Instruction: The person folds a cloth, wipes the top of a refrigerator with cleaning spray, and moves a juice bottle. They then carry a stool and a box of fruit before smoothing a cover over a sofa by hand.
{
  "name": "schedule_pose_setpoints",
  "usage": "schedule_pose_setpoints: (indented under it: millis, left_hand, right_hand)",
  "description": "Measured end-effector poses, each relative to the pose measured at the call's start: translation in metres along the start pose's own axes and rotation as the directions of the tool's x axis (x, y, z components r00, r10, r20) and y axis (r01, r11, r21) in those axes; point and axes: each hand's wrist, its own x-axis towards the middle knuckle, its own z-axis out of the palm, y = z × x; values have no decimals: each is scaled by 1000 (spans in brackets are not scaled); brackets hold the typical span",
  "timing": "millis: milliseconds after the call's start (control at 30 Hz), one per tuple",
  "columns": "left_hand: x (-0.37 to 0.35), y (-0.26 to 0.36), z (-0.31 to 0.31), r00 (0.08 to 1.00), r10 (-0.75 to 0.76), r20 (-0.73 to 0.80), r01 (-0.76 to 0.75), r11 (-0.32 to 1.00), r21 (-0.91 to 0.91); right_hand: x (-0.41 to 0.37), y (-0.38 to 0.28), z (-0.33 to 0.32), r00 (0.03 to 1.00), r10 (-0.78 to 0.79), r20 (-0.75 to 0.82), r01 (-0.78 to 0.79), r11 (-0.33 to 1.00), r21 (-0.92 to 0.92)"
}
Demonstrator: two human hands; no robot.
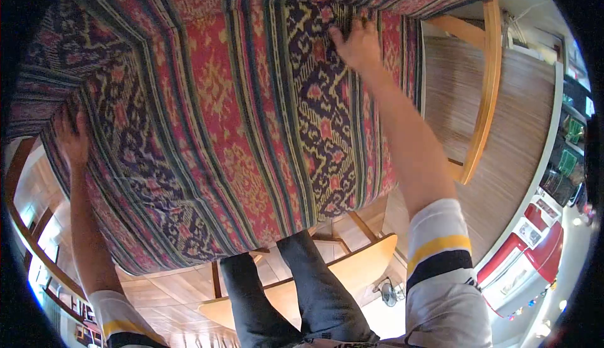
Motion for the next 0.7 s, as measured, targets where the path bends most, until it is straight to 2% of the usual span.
schedule_pose_setpoints:
  millis: [33, 67, 100, 167, 200, 267, 300, 333, 367, 400, 467, 500, 533, 567, 600, 633, 667, 700]
  left_hand:
    - [-11, -19, 12, 995, 85, -56, -80, 993, 81]
    - [-17, -42, 34, 996, 82, -41, -76, 987, 140]
    - [-23, -69, 59, 997, 73, -28, -66, 977, 205]
    - [-9, -58, 25, 927, 367, -74, -341, 909, 238]
    - [-1, -51, 6, 860, 502, -95, -463, 844, 271]
    - [4, -59, -11, 824, 564, -51, -546, 816, 190]
    - [0, -50, -23, 939, 343, -11, -343, 938, -49]
    - [-12, -33, -41, 990, 108, 89, -81, 960, -268]
    - [-32, -20, -54, 963, -100, 251, 206, 873, -443]
    - [-75, -49, -35, 961, -144, 237, 217, 922, -321]
    - [-174, -35, -51, 959, -205, 196, 246, 944, -218]
    - [-193, 21, -96, 890, -395, 229, 454, 818, -355]
    - [-255, 11, -94, 926, -299, 229, 329, 939, -104]
    - [-316, 0, -92, 953, -200, 227, 168, 974, 152]
    - [-360, 8, -98, 971, 42, 237, -122, 935, 334]
    - [-379, 37, -117, 945, -229, 233, 178, 959, 219]
    - [-397, 63, -136, 838, -480, 259, 468, 877, 111]
    - [-424, 65, -143, 755, -584, 298, 610, 793, 7]
  right_hand:
    - [6, 15, 1, 994, 112, 2, -111, 984, -138]
    - [12, 28, 2, 976, 218, -13, -213, 938, -275]
    - [19, 30, -6, 977, 214, 27, -194, 926, -323]
    - [30, 26, -23, 969, 216, 118, -152, 902, -404]
    - [24, 45, -18, 991, 104, 80, -76, 952, -295]
    - [16, 84, -13, 992, -110, -57, 105, 991, -80]
    - [-6, 80, -27, 998, 17, 58, -18, 1000, 7]
    - [-28, 86, -33, 999, -22, 26, 21, 999, 40]
    - [-59, 102, -34, 999, -51, 5, 51, 997, 66]
    - [-103, 120, -36, 998, -68, -4, 68, 994, 88]
    - [-190, 153, -32, 997, 47, -56, -48, 999, -19]
    - [-230, 168, -34, 994, 111, -24, -111, 994, 17]
    - [-271, 183, -34, 985, 173, 7, -173, 983, 54]
    - [-315, 199, -29, 969, 245, -21, -246, 969, -21]
    - [-357, 213, -24, 949, 313, -47, -316, 944, -95]
    - [-388, 225, -17, 857, 514, 30, -514, 852, 98]
    - [-420, 237, -11, 719, 687, 106, -687, 679, 257]
    - [-444, 247, -4, 593, 789, 158, -788, 530, 313]
